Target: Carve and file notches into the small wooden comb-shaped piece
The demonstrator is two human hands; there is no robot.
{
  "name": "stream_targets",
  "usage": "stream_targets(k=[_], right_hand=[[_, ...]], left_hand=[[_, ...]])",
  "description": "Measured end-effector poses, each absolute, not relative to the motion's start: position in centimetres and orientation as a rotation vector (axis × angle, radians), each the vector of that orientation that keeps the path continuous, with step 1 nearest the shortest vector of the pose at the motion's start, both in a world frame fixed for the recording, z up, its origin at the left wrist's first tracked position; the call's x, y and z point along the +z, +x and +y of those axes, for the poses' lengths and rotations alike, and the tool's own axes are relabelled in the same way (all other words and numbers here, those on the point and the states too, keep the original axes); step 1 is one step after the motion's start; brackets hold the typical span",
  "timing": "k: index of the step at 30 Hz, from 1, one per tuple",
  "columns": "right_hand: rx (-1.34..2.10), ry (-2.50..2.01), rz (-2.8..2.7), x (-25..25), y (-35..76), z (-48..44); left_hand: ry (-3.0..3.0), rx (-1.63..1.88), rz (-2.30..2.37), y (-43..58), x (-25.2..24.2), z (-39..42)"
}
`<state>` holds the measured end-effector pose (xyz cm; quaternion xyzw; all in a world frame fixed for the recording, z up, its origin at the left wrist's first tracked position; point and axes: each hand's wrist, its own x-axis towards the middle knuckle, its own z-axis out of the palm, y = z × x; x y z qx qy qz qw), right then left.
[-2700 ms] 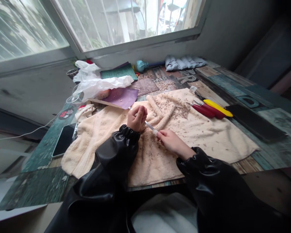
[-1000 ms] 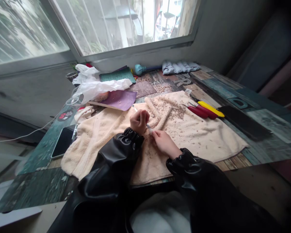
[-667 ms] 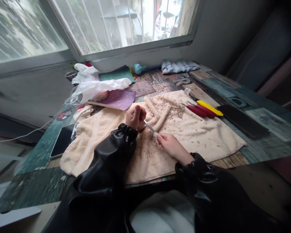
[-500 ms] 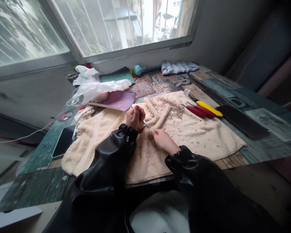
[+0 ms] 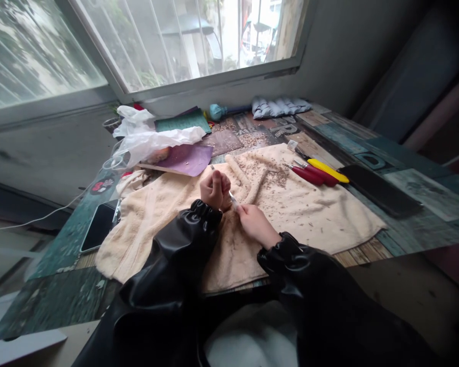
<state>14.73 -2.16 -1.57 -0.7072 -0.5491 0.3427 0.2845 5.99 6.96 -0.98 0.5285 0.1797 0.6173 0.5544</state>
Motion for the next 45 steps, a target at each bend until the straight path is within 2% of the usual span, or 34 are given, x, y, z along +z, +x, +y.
stream_targets(k=[4, 9, 17, 22, 29, 40, 45], right_hand=[[0.952, -1.861, -1.496, -1.4, 15.4, -4.0], [0.928, -1.878, -1.469, -1.4, 15.2, -2.9], [0.959, -1.851, -1.451, -2.3, 15.1, -0.9], [0.957, -1.844, -1.442, -2.4, 15.2, -1.2], [0.953, -1.82, -1.447, -2.4, 15.2, -1.9], [1.026, -1.806, -1.475, -2.6, 16.6, -5.5], [1.022, -1.836, -1.491, -1.9, 16.9, -5.7]], left_hand=[[1.165, 1.518, 0.452, 5.7, -0.9, 7.3], [1.209, 1.356, 0.405, 5.6, -0.9, 7.0], [1.438, 1.352, 0.455, 4.9, -0.6, 7.0], [1.394, 1.21, 0.447, 4.6, 0.5, 6.6], [1.431, 1.482, 0.564, 6.4, -0.2, 5.7], [1.472, 1.591, 0.556, 5.9, -1.0, 6.0], [1.325, 1.35, 0.34, 5.1, -0.1, 7.1]])
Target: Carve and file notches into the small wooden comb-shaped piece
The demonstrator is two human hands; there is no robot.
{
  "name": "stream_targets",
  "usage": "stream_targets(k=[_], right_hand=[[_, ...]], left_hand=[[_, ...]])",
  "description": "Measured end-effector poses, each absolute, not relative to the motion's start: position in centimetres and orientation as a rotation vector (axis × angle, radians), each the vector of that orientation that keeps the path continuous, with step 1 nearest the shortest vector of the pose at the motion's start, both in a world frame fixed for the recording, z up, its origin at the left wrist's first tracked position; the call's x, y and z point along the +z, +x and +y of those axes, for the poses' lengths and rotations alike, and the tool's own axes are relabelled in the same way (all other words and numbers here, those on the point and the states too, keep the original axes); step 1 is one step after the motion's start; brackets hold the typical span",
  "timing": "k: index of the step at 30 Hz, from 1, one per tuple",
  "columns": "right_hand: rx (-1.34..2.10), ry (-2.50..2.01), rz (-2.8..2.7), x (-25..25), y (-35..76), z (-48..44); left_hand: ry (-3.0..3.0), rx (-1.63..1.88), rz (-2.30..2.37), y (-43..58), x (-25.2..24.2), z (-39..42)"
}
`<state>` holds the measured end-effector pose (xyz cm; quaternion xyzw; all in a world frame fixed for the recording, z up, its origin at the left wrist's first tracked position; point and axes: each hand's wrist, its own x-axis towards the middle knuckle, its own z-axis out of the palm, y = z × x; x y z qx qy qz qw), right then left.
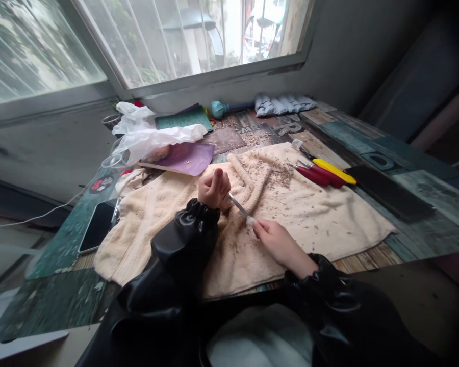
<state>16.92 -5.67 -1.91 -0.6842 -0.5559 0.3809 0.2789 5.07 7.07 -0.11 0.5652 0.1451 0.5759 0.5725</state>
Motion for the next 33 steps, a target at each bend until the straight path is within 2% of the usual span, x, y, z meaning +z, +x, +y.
stream_targets(k=[4, 11, 14, 19, 27, 33], right_hand=[[1.009, -1.852, -1.51, -1.5, 16.4, -2.8], [0.984, -1.836, -1.529, -1.8, 15.9, -3.7], [0.944, -1.854, -1.52, -1.6, 15.4, -3.3], [0.92, -1.86, -1.518, -1.4, 15.0, -2.1], [0.915, -1.902, -1.482, -1.7, 15.0, -2.9], [0.921, -1.879, -1.504, -1.8, 15.0, -2.8]], left_hand=[[1.413, 1.215, 0.278, 5.6, -0.3, 7.3], [1.305, 1.472, 0.331, 5.3, -0.1, 7.6], [1.272, 1.362, 0.275, 5.2, 0.1, 7.4], [1.292, 1.419, 0.271, 5.6, -0.1, 7.0], [1.435, 1.316, 0.242, 5.9, -0.7, 6.6], [1.433, 1.516, 0.29, 5.5, -0.6, 7.3]])
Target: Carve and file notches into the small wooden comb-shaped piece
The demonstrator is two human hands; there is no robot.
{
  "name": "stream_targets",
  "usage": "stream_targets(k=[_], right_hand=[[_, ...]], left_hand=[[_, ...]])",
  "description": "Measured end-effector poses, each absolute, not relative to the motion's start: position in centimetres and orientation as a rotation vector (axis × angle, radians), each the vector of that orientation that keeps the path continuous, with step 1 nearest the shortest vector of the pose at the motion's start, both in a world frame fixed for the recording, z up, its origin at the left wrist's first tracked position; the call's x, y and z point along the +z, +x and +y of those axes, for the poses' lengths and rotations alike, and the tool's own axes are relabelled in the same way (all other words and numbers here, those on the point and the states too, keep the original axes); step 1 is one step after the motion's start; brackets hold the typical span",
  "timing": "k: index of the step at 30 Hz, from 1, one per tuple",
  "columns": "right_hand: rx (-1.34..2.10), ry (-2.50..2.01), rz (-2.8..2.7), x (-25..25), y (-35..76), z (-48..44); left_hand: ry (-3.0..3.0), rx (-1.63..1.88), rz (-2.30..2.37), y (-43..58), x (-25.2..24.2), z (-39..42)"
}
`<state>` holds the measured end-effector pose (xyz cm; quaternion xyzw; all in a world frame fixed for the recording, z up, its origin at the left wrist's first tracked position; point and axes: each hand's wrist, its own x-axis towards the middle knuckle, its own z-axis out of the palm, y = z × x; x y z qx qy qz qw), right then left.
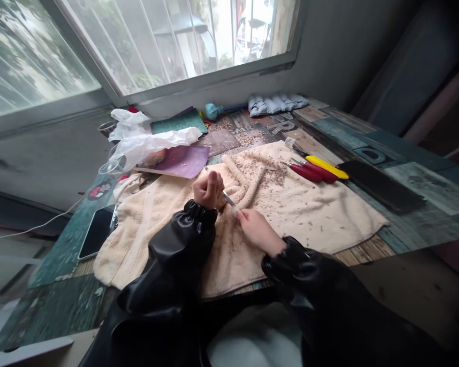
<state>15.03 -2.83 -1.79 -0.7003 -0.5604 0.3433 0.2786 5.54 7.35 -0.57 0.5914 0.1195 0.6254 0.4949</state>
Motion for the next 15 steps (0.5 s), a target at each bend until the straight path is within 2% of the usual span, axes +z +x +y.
stream_targets(k=[5, 9, 15], right_hand=[[0.907, -1.889, -1.49, -1.6, 14.9, -2.8], [0.873, -1.887, -1.46, -1.6, 14.3, -2.4], [0.896, -1.881, -1.458, -1.8, 15.1, -3.7]], left_hand=[[1.436, 1.37, 0.219, 5.7, -0.4, 7.0], [1.356, 1.432, 0.252, 6.1, -0.4, 6.5], [1.322, 1.295, 0.222, 6.5, -0.3, 5.9]])
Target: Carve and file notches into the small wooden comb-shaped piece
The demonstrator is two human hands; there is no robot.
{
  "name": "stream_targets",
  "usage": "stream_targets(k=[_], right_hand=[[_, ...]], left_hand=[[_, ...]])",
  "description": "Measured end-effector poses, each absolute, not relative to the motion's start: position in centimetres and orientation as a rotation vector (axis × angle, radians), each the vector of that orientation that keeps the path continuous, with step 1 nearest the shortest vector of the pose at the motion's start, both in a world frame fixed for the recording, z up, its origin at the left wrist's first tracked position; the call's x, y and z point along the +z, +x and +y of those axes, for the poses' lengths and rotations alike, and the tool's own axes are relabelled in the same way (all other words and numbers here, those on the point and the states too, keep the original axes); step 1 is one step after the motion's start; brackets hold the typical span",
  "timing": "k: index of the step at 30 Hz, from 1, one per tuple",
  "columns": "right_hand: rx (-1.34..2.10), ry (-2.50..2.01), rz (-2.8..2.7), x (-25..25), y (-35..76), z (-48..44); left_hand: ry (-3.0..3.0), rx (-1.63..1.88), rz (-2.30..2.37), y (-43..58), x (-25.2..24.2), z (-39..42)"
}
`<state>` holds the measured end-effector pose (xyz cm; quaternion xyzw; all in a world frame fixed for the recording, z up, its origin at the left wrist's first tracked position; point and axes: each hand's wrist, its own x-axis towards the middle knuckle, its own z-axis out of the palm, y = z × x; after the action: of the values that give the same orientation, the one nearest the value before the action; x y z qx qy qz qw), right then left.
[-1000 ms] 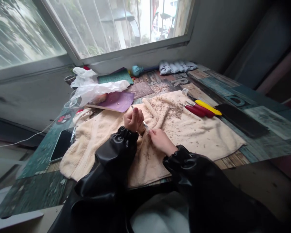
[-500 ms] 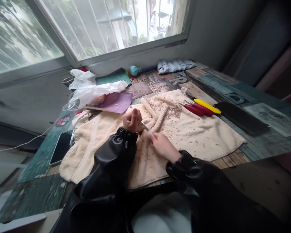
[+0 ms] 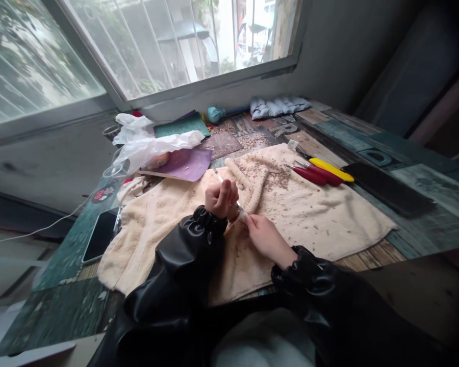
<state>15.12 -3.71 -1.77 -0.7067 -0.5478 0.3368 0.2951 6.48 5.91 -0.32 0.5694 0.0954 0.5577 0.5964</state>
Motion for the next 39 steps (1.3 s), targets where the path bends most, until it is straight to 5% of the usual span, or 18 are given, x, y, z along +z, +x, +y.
stream_targets(k=[12, 24, 29, 39], right_hand=[[0.899, -1.861, -1.429, -2.1, 14.5, -2.1], [0.973, -1.857, -1.496, -2.5, 15.7, -4.2], [0.966, -1.847, -1.534, -1.6, 16.1, -3.0], [0.96, -1.865, -1.534, -1.8, 16.6, -4.0]], left_hand=[[1.337, 1.256, 0.571, 5.0, -0.5, 6.6], [1.463, 1.573, 0.647, 5.6, -1.7, 6.2], [1.436, 1.264, 0.424, 5.1, -1.7, 6.6], [1.446, 1.28, 0.451, 6.1, -2.2, 5.4]])
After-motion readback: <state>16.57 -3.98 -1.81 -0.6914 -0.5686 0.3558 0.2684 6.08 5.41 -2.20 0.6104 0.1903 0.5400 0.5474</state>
